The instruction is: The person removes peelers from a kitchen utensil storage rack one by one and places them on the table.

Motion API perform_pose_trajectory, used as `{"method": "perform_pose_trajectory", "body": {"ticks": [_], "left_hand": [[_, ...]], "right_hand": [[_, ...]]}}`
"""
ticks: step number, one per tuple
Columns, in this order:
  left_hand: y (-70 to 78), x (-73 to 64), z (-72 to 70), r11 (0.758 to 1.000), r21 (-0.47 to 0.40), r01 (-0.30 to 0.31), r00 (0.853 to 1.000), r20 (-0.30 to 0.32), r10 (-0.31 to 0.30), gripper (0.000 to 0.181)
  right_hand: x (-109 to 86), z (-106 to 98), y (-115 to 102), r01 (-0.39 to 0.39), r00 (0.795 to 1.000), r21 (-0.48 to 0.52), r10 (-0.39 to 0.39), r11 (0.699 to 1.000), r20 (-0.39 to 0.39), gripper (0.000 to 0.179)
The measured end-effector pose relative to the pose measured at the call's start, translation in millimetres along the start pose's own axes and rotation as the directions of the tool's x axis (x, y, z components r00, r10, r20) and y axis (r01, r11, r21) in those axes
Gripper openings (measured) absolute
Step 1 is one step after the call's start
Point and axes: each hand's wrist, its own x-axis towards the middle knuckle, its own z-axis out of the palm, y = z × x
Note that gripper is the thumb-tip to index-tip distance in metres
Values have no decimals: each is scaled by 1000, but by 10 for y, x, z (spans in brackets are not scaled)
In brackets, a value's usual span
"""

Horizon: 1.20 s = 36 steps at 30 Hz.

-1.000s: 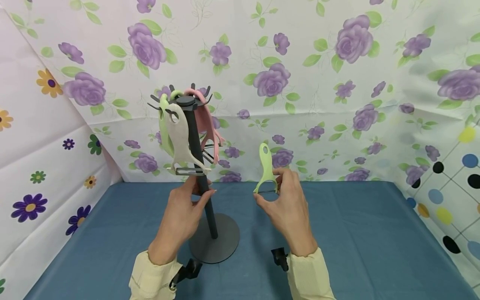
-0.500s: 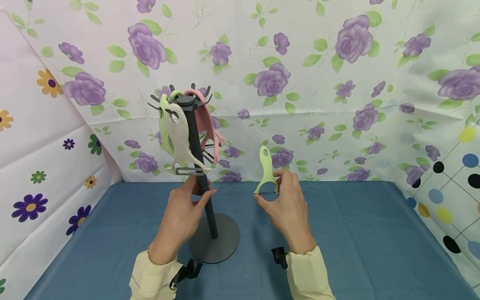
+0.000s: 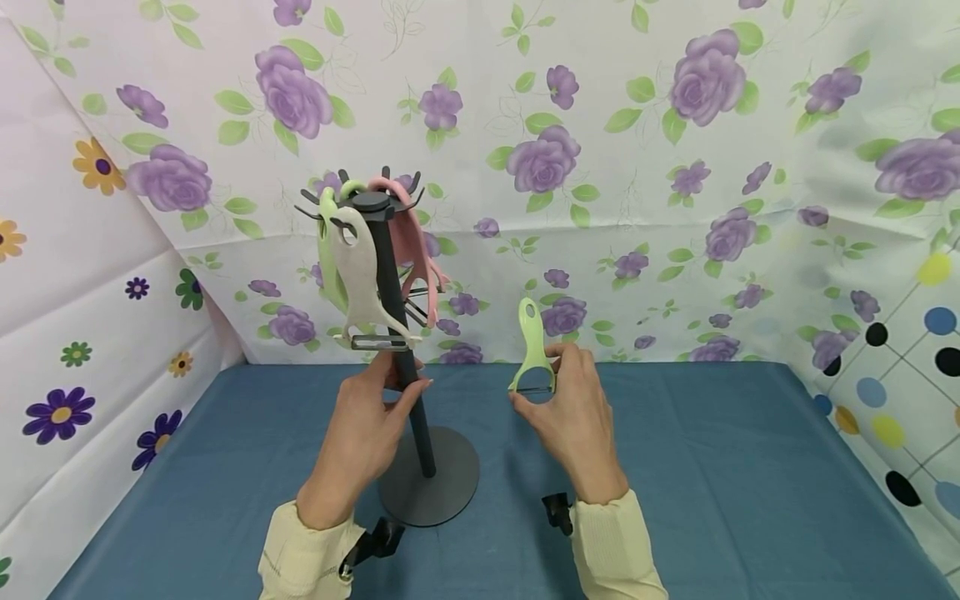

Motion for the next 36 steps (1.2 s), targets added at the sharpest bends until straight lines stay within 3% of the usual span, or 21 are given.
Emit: {"method": "perform_pose_trajectory", "body": {"ticks": [36], "left_hand": [[0, -1, 0, 1000, 4, -2, 1000, 1, 2, 25]], "right_hand": [[24, 127, 101, -25, 999, -68, 28, 997, 43, 65]]}}
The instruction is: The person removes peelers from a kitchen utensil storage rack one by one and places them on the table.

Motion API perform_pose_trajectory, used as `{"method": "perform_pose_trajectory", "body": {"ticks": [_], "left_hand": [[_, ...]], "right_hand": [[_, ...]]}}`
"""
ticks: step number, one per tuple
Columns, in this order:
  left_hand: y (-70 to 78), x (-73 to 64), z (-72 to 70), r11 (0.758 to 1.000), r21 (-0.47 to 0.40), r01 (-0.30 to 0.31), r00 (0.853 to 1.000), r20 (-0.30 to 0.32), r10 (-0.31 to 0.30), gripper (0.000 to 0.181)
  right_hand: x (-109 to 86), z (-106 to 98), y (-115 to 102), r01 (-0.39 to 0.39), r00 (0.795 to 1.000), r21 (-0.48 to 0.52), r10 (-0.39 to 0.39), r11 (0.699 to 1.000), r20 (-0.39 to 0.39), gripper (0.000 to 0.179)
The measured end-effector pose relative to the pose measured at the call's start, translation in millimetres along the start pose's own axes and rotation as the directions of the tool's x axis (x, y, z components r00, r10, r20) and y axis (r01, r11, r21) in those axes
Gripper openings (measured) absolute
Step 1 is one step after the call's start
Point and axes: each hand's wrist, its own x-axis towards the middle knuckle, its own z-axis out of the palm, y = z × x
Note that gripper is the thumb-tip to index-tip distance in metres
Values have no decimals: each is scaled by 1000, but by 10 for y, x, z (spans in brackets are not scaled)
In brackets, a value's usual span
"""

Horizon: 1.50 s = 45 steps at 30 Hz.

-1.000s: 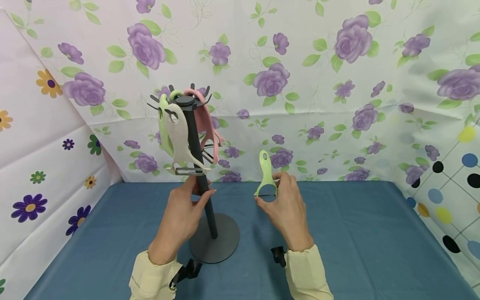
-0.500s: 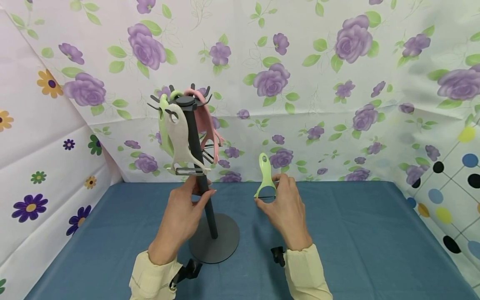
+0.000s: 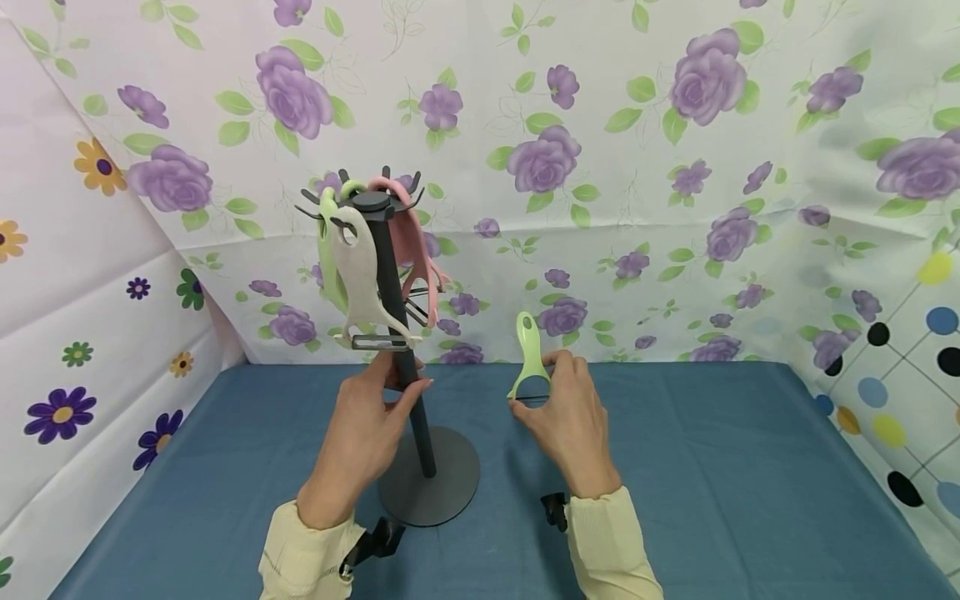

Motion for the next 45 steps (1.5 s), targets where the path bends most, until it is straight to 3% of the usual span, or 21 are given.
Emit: {"method": "perform_pose_trajectory", "body": {"ticks": [45], "left_hand": [[-2, -1, 0, 1000, 5, -5, 1000, 0, 5, 25]], "right_hand": [[61, 204, 114, -36, 999, -82, 39, 996, 35, 69]]}}
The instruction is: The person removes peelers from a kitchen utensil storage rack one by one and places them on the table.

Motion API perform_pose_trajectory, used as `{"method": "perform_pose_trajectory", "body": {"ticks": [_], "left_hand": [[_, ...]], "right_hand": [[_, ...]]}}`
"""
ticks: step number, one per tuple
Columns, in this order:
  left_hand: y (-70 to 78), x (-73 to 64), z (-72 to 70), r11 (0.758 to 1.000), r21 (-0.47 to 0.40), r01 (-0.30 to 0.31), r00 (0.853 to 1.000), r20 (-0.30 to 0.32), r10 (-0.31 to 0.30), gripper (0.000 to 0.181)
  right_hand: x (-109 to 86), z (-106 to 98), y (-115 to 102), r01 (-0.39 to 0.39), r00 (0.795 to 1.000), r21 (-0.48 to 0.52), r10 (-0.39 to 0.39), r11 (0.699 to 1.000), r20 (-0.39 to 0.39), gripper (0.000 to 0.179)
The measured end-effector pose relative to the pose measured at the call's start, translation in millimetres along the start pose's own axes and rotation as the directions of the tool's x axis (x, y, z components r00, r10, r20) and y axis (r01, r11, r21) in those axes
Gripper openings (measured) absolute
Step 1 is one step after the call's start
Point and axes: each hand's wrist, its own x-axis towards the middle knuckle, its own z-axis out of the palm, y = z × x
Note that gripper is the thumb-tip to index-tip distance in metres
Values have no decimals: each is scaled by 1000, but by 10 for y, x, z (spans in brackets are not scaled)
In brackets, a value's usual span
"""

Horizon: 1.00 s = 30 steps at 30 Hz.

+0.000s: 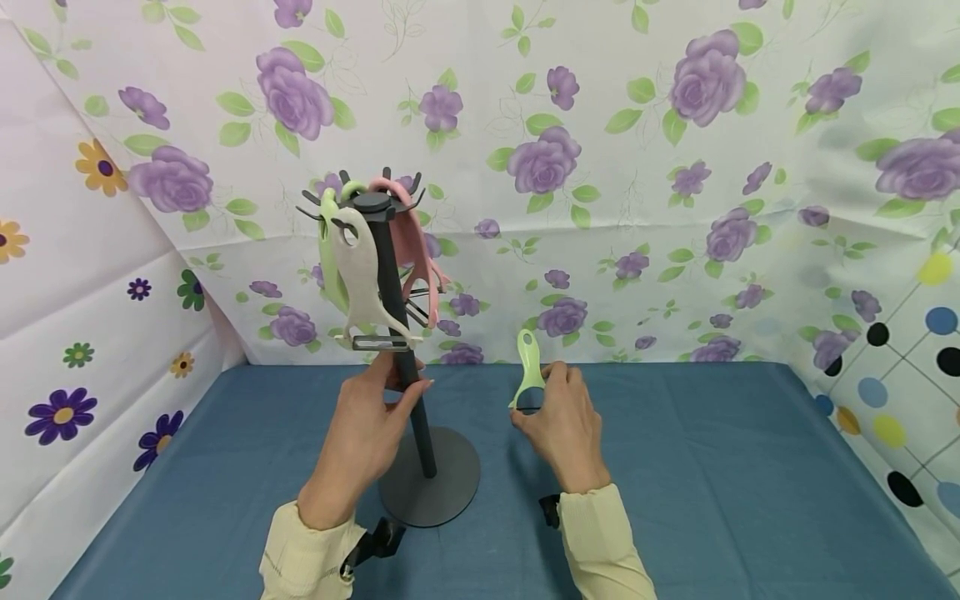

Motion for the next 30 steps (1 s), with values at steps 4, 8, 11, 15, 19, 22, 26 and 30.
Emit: {"method": "perform_pose_trajectory", "body": {"ticks": [4, 8, 11, 15, 19, 22, 26, 30], "left_hand": [[-3, -1, 3, 1000, -3, -1, 1000, 0, 1, 26], [-6, -2, 4, 1000, -5, -5, 1000, -2, 5, 26], [-6, -3, 2, 1000, -4, -9, 1000, -5, 9, 26], [-7, -3, 1, 1000, -1, -14, 1000, -8, 13, 26], [-6, -3, 1, 1000, -2, -15, 1000, -6, 15, 26], [-6, -2, 1, 1000, 0, -15, 1000, -5, 15, 26], [-5, 1, 0, 1000, 5, -14, 1000, -6, 14, 27], [-4, 3, 0, 1000, 3, -13, 1000, -5, 13, 27]], "right_hand": [[3, 14, 15, -4, 1000, -6, 4, 1000, 4, 69], [7, 28, 22, -7, 1000, -13, 7, 1000, 10, 69], [17, 40, 22, -14, 1000, -17, 15, 1000, 16, 69], [26, 59, 25, -24, 999, -15, 25, 1000, 24, 69], [26, 80, 43, -22, 999, -21, 23, 1000, 29, 69], [25, 96, 57, -15, 999, -24, 16, 1000, 35, 68], [25, 122, 66, -7, 999, -21, 8, 1000, 42, 69], [32, 148, 73, -11, 999, -19, 12, 1000, 41, 69]]}}
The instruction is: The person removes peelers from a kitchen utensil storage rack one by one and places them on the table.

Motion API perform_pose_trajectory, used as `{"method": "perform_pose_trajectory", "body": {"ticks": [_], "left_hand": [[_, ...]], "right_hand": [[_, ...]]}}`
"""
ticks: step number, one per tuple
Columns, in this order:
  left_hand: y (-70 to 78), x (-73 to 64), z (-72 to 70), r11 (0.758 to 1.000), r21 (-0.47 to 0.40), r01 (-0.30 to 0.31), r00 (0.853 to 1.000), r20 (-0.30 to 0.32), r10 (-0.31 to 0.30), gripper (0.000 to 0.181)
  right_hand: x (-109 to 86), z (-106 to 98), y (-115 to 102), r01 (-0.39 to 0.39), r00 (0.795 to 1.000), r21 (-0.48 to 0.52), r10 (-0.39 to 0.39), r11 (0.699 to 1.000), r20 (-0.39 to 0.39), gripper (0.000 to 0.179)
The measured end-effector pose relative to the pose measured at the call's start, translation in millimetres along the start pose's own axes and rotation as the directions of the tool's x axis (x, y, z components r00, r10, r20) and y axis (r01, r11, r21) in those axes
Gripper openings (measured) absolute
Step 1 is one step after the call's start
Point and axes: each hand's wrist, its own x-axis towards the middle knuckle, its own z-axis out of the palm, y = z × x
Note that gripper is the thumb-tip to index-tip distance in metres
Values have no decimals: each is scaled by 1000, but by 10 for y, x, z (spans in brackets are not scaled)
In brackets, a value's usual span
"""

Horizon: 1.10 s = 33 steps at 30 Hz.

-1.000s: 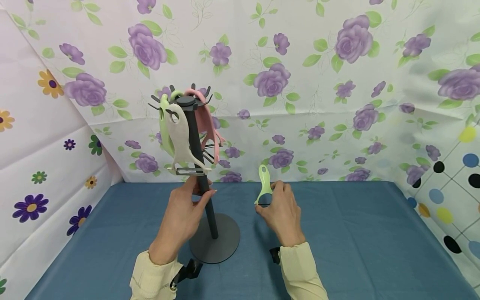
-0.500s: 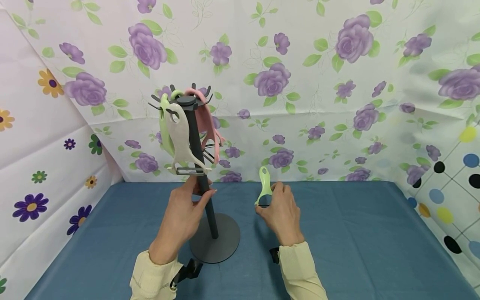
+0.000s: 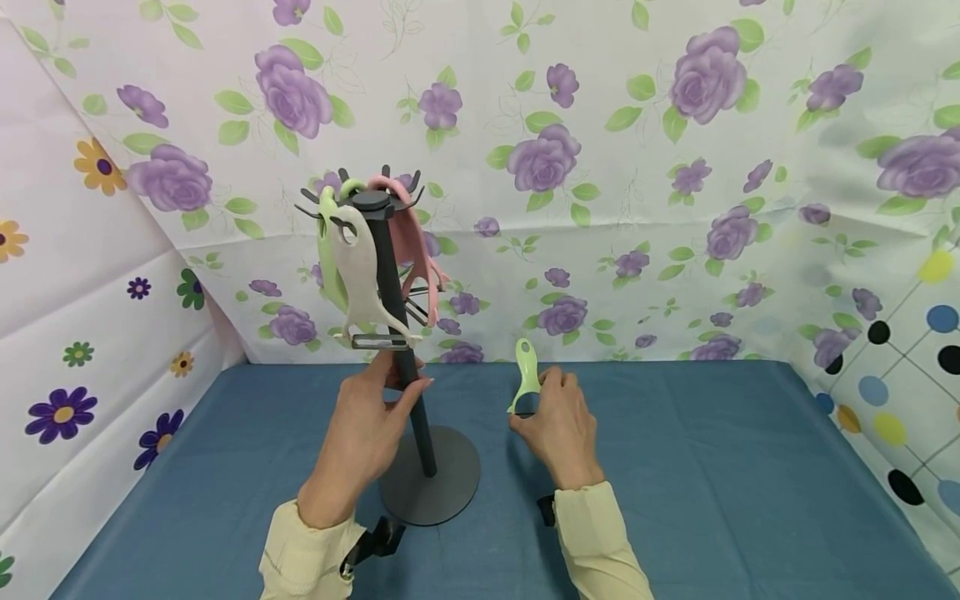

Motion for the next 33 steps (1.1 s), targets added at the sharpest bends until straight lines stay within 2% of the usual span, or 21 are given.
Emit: {"method": "perform_pose_trajectory", "body": {"ticks": [33], "left_hand": [[3, -7, 5, 1000, -13, 7, 1000, 6, -6, 26]], "right_hand": [[19, 93, 91, -42, 996, -36, 45, 998, 73, 68]]}}
